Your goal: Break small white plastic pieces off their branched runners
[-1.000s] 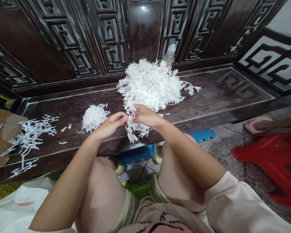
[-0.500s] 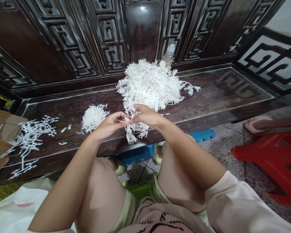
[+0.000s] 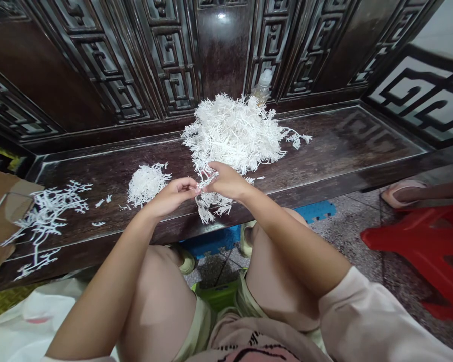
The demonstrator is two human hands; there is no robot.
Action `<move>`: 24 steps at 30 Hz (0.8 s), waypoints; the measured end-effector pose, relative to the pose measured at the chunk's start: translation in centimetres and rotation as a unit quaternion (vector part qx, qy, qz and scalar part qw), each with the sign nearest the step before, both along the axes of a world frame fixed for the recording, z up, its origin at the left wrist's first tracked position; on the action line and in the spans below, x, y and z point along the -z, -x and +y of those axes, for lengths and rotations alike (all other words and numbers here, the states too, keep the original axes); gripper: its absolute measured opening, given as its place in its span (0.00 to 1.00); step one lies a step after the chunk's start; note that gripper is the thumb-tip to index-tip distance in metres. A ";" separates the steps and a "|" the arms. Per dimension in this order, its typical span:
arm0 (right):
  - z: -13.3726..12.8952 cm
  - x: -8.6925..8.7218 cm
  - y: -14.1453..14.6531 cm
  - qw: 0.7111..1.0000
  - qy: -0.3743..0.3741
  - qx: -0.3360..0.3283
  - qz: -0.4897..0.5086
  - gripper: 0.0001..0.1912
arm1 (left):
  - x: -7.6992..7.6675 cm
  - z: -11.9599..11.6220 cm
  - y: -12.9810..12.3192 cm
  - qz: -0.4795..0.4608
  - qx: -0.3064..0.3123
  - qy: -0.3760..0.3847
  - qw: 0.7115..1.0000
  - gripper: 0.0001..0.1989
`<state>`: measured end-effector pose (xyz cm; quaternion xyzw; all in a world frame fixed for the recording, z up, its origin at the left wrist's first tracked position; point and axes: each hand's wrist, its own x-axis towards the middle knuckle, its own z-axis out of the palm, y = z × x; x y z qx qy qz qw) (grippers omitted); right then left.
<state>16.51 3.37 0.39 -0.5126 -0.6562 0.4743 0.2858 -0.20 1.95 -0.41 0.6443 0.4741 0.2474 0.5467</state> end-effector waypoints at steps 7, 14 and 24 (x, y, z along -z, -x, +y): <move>-0.2 -0.4 0.0 0.999 -0.002 -0.017 -0.036 0.24 | 0.4 0.2 0.2 -0.009 0.009 -0.002 1.000 0.15; -0.4 0.1 0.3 0.995 -0.053 -0.034 -0.078 0.28 | 0.7 0.4 -0.3 -0.020 0.048 0.020 0.998 0.14; 1.8 -0.6 -4.0 0.992 -0.017 0.094 -0.079 0.33 | -0.7 -0.8 4.4 -0.183 -0.177 -0.050 0.966 0.13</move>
